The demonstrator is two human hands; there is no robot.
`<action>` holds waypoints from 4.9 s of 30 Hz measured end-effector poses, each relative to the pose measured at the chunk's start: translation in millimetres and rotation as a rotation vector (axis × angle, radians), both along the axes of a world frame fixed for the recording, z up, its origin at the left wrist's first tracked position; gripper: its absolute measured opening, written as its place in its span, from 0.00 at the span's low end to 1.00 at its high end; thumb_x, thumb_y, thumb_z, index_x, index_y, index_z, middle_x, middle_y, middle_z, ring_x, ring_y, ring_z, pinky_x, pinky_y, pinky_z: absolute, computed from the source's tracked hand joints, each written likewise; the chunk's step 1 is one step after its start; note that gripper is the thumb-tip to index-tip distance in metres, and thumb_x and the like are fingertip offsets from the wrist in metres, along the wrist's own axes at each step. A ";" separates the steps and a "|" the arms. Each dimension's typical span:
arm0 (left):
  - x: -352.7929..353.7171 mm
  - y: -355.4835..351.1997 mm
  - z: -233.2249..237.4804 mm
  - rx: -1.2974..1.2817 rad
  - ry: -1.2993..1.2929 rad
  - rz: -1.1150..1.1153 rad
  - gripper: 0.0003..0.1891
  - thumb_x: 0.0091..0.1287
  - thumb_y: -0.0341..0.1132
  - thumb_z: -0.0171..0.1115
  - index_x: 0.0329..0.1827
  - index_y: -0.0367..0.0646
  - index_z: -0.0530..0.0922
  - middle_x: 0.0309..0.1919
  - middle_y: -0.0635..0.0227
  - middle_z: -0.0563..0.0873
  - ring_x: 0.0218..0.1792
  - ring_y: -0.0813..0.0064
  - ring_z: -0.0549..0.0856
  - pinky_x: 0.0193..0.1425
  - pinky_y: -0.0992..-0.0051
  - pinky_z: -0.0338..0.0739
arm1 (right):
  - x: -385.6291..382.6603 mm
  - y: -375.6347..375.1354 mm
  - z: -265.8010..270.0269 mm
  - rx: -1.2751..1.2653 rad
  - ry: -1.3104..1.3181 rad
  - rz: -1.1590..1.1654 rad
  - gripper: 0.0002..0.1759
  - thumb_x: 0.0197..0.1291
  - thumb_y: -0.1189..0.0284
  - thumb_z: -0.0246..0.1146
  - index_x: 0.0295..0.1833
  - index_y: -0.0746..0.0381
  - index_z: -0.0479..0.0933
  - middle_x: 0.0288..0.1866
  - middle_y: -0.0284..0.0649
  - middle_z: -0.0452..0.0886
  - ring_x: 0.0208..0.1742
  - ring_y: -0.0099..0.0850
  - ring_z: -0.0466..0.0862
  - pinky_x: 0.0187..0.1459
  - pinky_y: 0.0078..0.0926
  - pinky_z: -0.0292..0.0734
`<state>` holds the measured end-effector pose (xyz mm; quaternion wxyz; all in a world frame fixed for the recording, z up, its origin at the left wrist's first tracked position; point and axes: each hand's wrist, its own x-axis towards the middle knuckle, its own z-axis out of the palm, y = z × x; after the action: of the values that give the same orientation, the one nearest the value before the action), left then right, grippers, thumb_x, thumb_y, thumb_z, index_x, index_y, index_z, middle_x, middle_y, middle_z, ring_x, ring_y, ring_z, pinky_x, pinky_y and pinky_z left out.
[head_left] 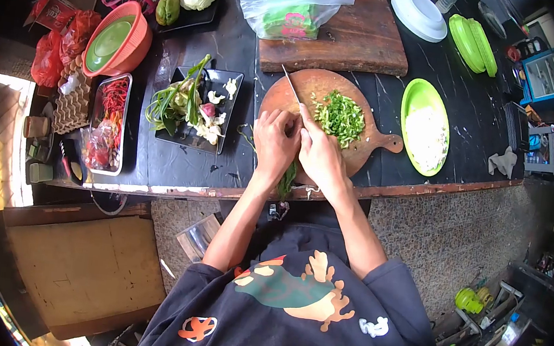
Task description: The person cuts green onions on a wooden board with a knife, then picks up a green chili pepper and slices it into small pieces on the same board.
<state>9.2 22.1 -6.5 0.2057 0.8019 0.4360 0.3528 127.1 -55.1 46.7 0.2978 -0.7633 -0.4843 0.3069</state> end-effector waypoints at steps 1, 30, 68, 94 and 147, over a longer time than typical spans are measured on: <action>0.2 -0.5 -0.5 -0.013 -0.011 0.013 0.08 0.68 0.32 0.82 0.38 0.42 0.88 0.34 0.64 0.88 0.40 0.56 0.86 0.49 0.56 0.76 | -0.4 -0.5 2.7 -0.008 -0.010 -0.004 0.33 0.87 0.73 0.60 0.93 0.55 0.70 0.37 0.69 0.88 0.43 0.67 0.93 0.46 0.63 0.87; 11.4 -4.0 2.1 0.055 -0.036 0.080 0.06 0.68 0.30 0.82 0.46 0.43 0.95 0.37 0.63 0.92 0.42 0.56 0.89 0.53 0.57 0.84 | -3.4 -93.7 13.5 0.010 0.076 -0.079 0.36 0.88 0.72 0.61 0.96 0.48 0.66 0.38 0.69 0.88 0.47 0.68 0.93 0.46 0.65 0.85; 7.8 -0.5 -3.5 0.053 -0.047 0.070 0.08 0.67 0.31 0.82 0.37 0.40 0.89 0.33 0.62 0.89 0.39 0.56 0.86 0.48 0.57 0.82 | -0.4 -102.6 21.2 -0.033 0.116 -0.049 0.36 0.86 0.73 0.62 0.95 0.49 0.68 0.36 0.70 0.87 0.44 0.68 0.92 0.42 0.63 0.83; 3.0 -4.8 3.0 0.056 0.069 0.092 0.07 0.69 0.35 0.83 0.40 0.42 0.94 0.35 0.63 0.92 0.38 0.57 0.88 0.51 0.56 0.81 | 4.3 -36.9 -22.0 0.232 0.169 -0.017 0.33 0.86 0.73 0.60 0.92 0.59 0.71 0.63 0.72 0.89 0.65 0.68 0.91 0.66 0.58 0.88; -2.6 -9.0 -3.4 0.045 -0.011 0.036 0.06 0.70 0.32 0.81 0.43 0.41 0.92 0.40 0.65 0.89 0.45 0.59 0.88 0.56 0.58 0.74 | 1.9 -37.8 10.0 0.010 0.053 0.033 0.32 0.87 0.71 0.58 0.93 0.53 0.70 0.46 0.70 0.91 0.50 0.68 0.94 0.52 0.66 0.89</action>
<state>6.6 13.1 -9.9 0.1837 0.7964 0.4411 0.3706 129.1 -92.9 56.6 0.3093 -0.7453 -0.4902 0.3295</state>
